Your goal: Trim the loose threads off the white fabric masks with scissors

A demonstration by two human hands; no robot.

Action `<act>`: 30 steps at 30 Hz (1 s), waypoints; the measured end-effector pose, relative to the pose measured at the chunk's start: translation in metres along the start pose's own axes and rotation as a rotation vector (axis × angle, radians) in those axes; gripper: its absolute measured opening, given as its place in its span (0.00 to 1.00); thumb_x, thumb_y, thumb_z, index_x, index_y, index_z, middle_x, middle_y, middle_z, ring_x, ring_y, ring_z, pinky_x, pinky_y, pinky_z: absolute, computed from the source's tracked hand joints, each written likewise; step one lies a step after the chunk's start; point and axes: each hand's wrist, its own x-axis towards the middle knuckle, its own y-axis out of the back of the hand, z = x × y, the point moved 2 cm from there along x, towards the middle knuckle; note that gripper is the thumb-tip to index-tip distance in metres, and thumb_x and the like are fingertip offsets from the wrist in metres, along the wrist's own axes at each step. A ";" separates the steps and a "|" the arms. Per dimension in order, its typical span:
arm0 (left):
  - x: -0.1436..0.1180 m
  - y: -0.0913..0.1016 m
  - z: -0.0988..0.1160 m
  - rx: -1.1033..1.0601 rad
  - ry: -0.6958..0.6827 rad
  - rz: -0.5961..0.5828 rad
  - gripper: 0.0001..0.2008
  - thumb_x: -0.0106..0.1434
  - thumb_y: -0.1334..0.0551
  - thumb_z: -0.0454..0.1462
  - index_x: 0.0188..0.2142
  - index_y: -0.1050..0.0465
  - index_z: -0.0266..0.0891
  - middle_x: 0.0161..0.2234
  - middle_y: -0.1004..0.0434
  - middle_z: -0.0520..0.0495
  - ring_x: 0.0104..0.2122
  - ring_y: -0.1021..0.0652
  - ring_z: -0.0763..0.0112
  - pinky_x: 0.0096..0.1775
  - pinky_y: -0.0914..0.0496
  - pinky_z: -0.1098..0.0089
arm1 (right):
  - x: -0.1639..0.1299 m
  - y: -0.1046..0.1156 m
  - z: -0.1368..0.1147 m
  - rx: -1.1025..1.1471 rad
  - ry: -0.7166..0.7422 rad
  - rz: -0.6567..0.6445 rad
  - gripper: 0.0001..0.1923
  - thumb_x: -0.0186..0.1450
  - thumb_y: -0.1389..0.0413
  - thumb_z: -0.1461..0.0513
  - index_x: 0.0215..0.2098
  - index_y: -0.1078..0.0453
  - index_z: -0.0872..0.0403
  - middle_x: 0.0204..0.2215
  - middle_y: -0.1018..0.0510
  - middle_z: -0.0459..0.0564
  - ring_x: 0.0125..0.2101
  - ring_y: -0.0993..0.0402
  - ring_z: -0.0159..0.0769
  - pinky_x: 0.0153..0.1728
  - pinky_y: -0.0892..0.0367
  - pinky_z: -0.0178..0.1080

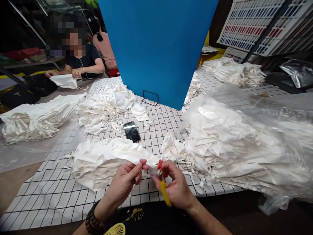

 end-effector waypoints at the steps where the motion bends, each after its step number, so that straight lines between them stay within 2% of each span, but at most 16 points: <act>1: -0.004 -0.001 0.002 -0.001 -0.006 -0.002 0.14 0.60 0.33 0.42 0.40 0.22 0.34 0.36 0.21 0.44 0.20 0.37 0.83 0.25 0.41 0.76 | 0.004 0.002 0.003 0.100 -0.056 0.062 0.10 0.62 0.42 0.64 0.40 0.38 0.49 0.37 0.23 0.49 0.31 0.27 0.33 0.30 0.32 0.35; 3: -0.011 -0.004 0.004 0.005 0.000 -0.035 0.11 0.61 0.34 0.41 0.37 0.22 0.34 0.37 0.22 0.45 0.22 0.35 0.82 0.27 0.39 0.76 | 0.014 0.002 0.006 0.229 -0.104 0.112 0.12 0.63 0.40 0.62 0.40 0.39 0.48 0.41 0.23 0.49 0.32 0.28 0.32 0.32 0.32 0.34; 6: -0.016 -0.008 0.003 0.047 0.046 -0.140 0.14 0.64 0.37 0.43 0.32 0.22 0.32 0.23 0.27 0.50 0.20 0.35 0.81 0.25 0.40 0.76 | 0.029 -0.009 0.010 0.323 -0.142 -0.077 0.14 0.61 0.37 0.61 0.38 0.40 0.49 0.44 0.23 0.50 0.31 0.29 0.30 0.32 0.33 0.34; 8: -0.016 -0.007 0.002 0.076 0.070 -0.167 0.17 0.64 0.38 0.44 0.29 0.23 0.30 0.16 0.34 0.53 0.17 0.36 0.80 0.23 0.42 0.77 | 0.036 -0.018 0.012 0.356 -0.158 -0.175 0.15 0.59 0.36 0.61 0.36 0.39 0.49 0.40 0.23 0.48 0.30 0.29 0.30 0.31 0.33 0.34; 9: -0.016 -0.005 0.001 0.078 0.080 -0.162 0.17 0.64 0.38 0.44 0.29 0.23 0.31 0.16 0.33 0.52 0.17 0.37 0.81 0.22 0.42 0.77 | 0.038 -0.021 0.013 0.369 -0.157 -0.175 0.16 0.58 0.35 0.61 0.36 0.39 0.49 0.37 0.23 0.47 0.29 0.30 0.30 0.30 0.34 0.34; 12: -0.017 0.000 -0.003 0.074 0.110 -0.129 0.15 0.63 0.37 0.45 0.34 0.23 0.32 0.24 0.24 0.47 0.16 0.35 0.81 0.21 0.41 0.77 | 0.044 -0.023 0.015 0.386 -0.121 -0.032 0.16 0.57 0.36 0.63 0.36 0.40 0.49 0.35 0.23 0.45 0.29 0.30 0.30 0.31 0.34 0.34; 15: -0.016 0.005 -0.007 0.138 0.067 -0.088 0.15 0.63 0.37 0.44 0.36 0.23 0.32 0.27 0.22 0.45 0.19 0.32 0.79 0.24 0.37 0.76 | 0.047 -0.019 0.016 0.345 -0.077 0.095 0.15 0.58 0.38 0.66 0.38 0.39 0.49 0.34 0.22 0.46 0.33 0.28 0.32 0.35 0.33 0.35; 18: -0.016 0.007 -0.007 0.288 -0.127 0.012 0.14 0.64 0.37 0.44 0.37 0.21 0.35 0.30 0.25 0.45 0.25 0.29 0.75 0.27 0.34 0.75 | 0.046 -0.019 0.018 0.304 -0.098 0.100 0.16 0.57 0.38 0.66 0.38 0.39 0.49 0.34 0.22 0.46 0.32 0.28 0.31 0.33 0.33 0.34; 22: -0.017 0.009 -0.002 0.520 -0.402 0.195 0.11 0.64 0.38 0.42 0.32 0.21 0.37 0.47 0.32 0.39 0.37 0.26 0.67 0.30 0.31 0.73 | 0.041 -0.027 0.020 0.311 -0.159 0.086 0.17 0.56 0.36 0.66 0.36 0.39 0.50 0.34 0.23 0.45 0.31 0.28 0.30 0.34 0.32 0.34; 23: -0.017 0.009 -0.002 0.537 -0.421 0.206 0.11 0.64 0.38 0.42 0.31 0.22 0.37 0.52 0.34 0.39 0.36 0.25 0.68 0.31 0.31 0.72 | 0.040 -0.030 0.020 0.324 -0.177 0.066 0.17 0.55 0.35 0.65 0.35 0.39 0.50 0.33 0.23 0.45 0.31 0.28 0.31 0.34 0.31 0.34; 25: -0.015 0.008 -0.004 0.487 -0.406 0.150 0.12 0.65 0.39 0.41 0.29 0.24 0.36 0.56 0.34 0.38 0.27 0.26 0.75 0.29 0.31 0.71 | 0.038 -0.032 0.020 0.342 -0.222 -0.010 0.19 0.53 0.33 0.64 0.34 0.39 0.50 0.32 0.24 0.45 0.31 0.28 0.31 0.33 0.32 0.34; 26: -0.013 0.007 -0.006 0.433 -0.389 0.100 0.12 0.66 0.40 0.41 0.30 0.24 0.36 0.54 0.31 0.38 0.24 0.27 0.77 0.27 0.31 0.71 | 0.037 -0.031 0.019 0.338 -0.241 -0.048 0.19 0.53 0.33 0.63 0.34 0.40 0.50 0.32 0.24 0.44 0.31 0.28 0.31 0.32 0.32 0.34; 28: -0.009 0.007 -0.009 0.320 -0.364 0.027 0.11 0.67 0.41 0.40 0.33 0.25 0.36 0.42 0.23 0.41 0.21 0.28 0.77 0.27 0.31 0.71 | 0.035 -0.023 0.017 0.284 -0.257 -0.089 0.17 0.55 0.34 0.62 0.34 0.39 0.50 0.34 0.25 0.45 0.32 0.28 0.32 0.33 0.32 0.34; 30: -0.006 0.007 -0.010 0.276 -0.362 0.015 0.09 0.67 0.41 0.39 0.34 0.25 0.36 0.30 0.23 0.47 0.23 0.26 0.74 0.30 0.30 0.71 | 0.032 -0.009 0.013 0.152 -0.256 -0.074 0.16 0.57 0.36 0.61 0.34 0.40 0.50 0.34 0.25 0.45 0.32 0.29 0.32 0.34 0.33 0.35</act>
